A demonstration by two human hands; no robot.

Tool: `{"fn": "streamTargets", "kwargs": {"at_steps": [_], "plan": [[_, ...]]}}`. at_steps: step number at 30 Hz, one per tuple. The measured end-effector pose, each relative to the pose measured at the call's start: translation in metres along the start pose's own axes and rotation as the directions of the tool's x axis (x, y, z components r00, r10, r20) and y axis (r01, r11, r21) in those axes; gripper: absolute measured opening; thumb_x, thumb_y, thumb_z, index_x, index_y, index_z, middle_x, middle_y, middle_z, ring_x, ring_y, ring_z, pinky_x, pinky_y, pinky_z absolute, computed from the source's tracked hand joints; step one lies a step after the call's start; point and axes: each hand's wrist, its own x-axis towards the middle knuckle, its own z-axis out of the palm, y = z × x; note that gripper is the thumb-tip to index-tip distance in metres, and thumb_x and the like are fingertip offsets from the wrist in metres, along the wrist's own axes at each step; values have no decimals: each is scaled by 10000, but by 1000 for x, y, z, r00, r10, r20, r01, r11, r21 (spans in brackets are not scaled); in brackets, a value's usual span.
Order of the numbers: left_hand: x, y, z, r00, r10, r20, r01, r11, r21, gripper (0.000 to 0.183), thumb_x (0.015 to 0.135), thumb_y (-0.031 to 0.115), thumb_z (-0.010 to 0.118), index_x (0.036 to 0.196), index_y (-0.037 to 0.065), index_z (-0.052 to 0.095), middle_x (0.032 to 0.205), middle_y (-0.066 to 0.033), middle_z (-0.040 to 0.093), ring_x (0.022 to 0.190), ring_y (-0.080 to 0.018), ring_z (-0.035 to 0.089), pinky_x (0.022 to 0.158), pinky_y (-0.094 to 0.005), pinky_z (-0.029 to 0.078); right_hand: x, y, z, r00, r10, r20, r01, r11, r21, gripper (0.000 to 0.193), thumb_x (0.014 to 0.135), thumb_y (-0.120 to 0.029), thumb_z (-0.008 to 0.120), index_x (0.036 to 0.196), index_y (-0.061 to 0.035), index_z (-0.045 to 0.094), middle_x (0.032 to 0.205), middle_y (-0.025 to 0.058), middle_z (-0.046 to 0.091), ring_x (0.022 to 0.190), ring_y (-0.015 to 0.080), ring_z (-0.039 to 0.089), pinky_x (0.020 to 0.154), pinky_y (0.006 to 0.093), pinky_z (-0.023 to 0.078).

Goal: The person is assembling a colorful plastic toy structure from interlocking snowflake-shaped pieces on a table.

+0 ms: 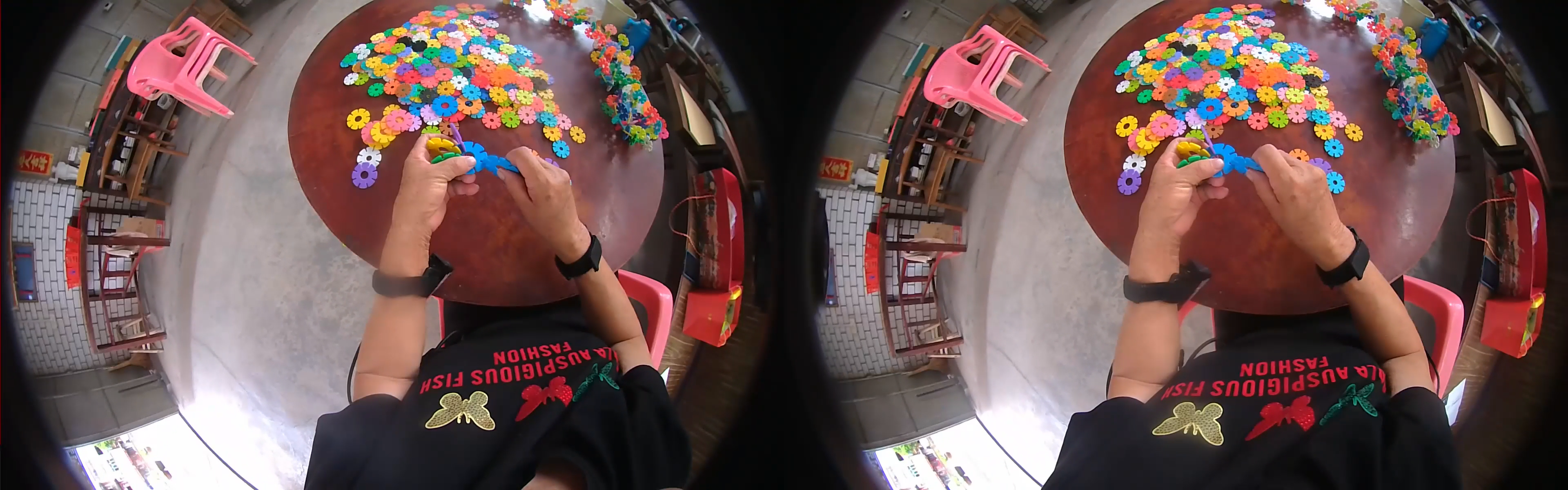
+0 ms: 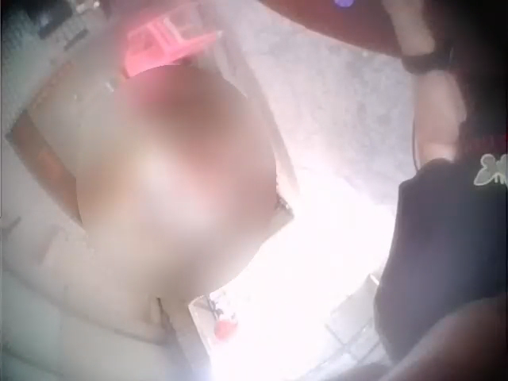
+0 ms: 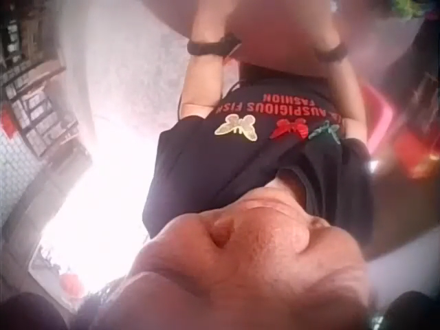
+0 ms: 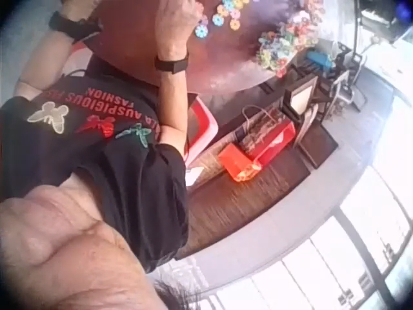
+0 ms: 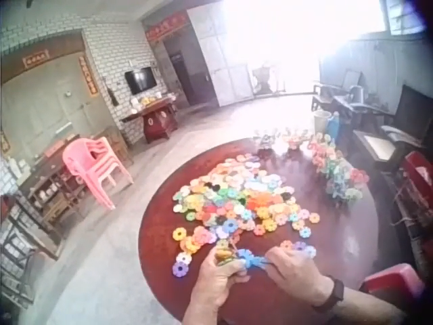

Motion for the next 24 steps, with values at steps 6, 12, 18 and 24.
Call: {"fn": "streamTargets", "kwargs": {"at_steps": [6,12,18,24], "plan": [[2,-2,0,1000,-2,-26,1,999,-52,290,751,-4,689,978,47,516,828,-50,584,670,-138,602,568,-296,565,-1,-4,-1,999,50,1,-50,997,53,126,825,-87,620,846,-54,501,691,136,566,628,325,568,540,410,426],[2,-2,3,1000,-14,-13,15,998,55,308,737,-11,689,989,50,522,829,-53,599,679,-142,611,563,-293,565,-2,-12,-16,988,88,127,-91,996,16,121,822,-65,611,833,-45,492,676,140,552,607,330,561,520,418,411],[6,4,-14,987,81,-140,-83,997,-9,304,726,-36,671,976,40,515,845,-64,602,672,-156,621,526,-296,569,3,-19,-44,986,159,40,-164,966,202,129,804,-50,628,848,-40,507,678,132,548,598,319,558,513,396,415],[6,-6,-1,998,-56,33,59,993,-99,318,746,-4,694,999,50,510,827,-57,600,685,-157,616,576,-323,572,-2,-5,-15,997,76,-30,-72,990,118,145,811,-92,652,856,-50,520,676,126,549,587,308,559,512,372,414]]}}
